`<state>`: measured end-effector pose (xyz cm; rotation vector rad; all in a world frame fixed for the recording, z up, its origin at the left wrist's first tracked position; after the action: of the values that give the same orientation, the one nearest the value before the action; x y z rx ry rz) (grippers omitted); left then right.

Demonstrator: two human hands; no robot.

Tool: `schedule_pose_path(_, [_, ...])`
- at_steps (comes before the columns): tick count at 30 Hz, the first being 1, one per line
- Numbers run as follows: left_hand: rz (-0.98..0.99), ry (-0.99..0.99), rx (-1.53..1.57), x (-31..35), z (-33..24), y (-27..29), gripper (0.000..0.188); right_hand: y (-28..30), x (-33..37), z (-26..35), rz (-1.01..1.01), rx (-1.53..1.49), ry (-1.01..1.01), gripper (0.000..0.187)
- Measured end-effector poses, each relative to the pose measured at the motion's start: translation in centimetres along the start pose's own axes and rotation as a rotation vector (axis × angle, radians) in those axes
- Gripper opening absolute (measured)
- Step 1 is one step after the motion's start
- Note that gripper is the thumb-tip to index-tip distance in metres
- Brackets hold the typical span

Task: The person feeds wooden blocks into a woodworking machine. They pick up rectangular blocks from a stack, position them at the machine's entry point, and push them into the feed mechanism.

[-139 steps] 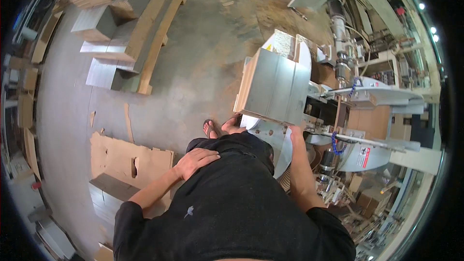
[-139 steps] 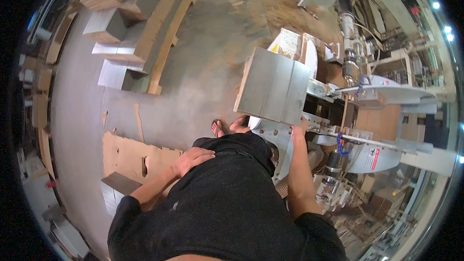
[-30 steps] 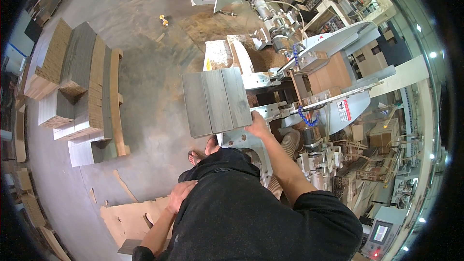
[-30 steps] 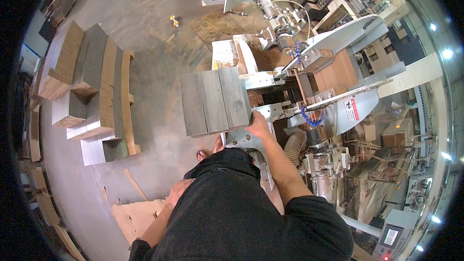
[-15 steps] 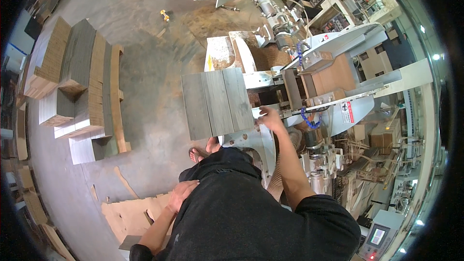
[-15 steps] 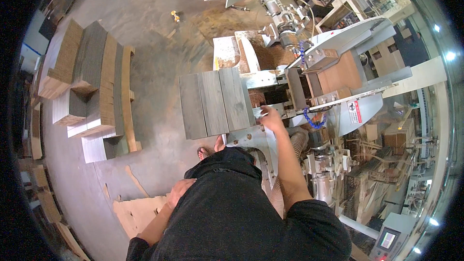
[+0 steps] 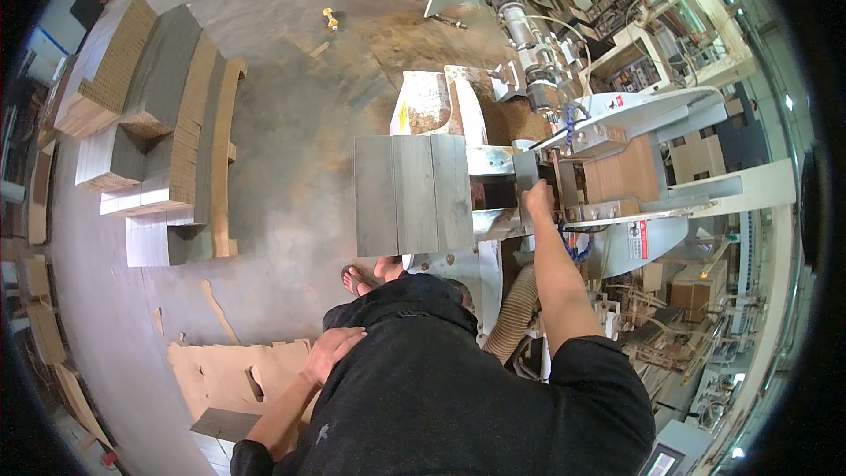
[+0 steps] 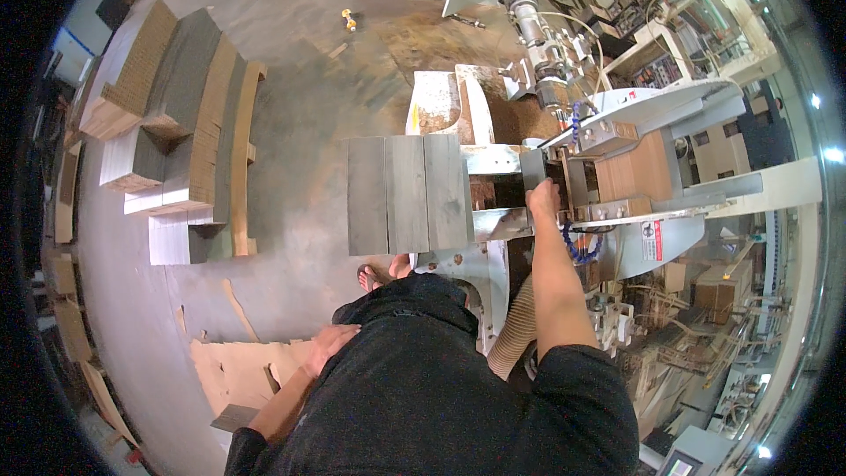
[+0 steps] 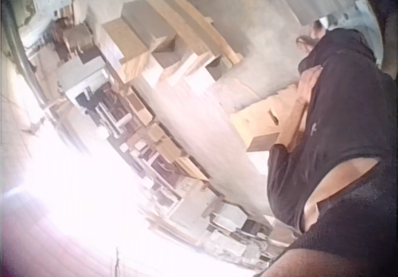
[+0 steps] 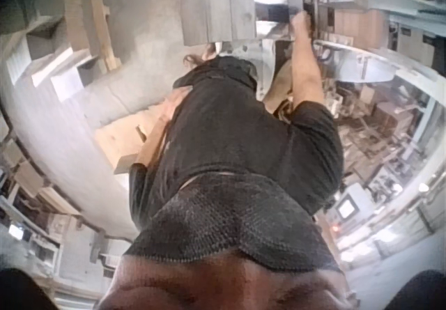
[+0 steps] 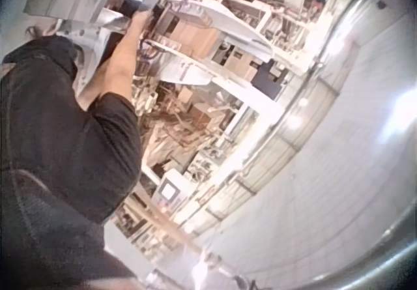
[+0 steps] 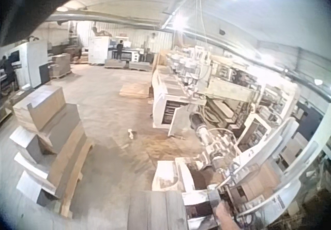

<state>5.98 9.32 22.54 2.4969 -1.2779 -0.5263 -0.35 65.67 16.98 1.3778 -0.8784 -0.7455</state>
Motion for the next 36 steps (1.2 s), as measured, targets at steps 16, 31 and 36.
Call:
schedule_pose_path(16, [0.009,-0.026,-0.011,-0.1,-0.6,0.7,0.046,-1.6,6.7,6.5,0.583,-0.652,0.255,0.022])
schedule_pose_path(31, [-0.031,0.009,-0.034,1.0,0.1,0.7,0.037,-3.2,15.4,4.3,0.548,-0.300,0.535,0.088])
schedule_pose_path(36, [-0.019,-0.025,-0.053,1.1,0.5,0.8,0.036,-4.4,15.3,4.5,0.398,-0.237,0.507,0.079])
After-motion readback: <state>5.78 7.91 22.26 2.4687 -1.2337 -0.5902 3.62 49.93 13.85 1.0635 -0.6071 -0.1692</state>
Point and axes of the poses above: each hand's wrist, its own x-axis away from the middle knuckle, its own y-axis out of the back of the hand, z = x × y, the point moved 5 cm from there along -x, towards the middle knuckle, and after that the axes turned 9 degrees about x, right-handed, at the moved point
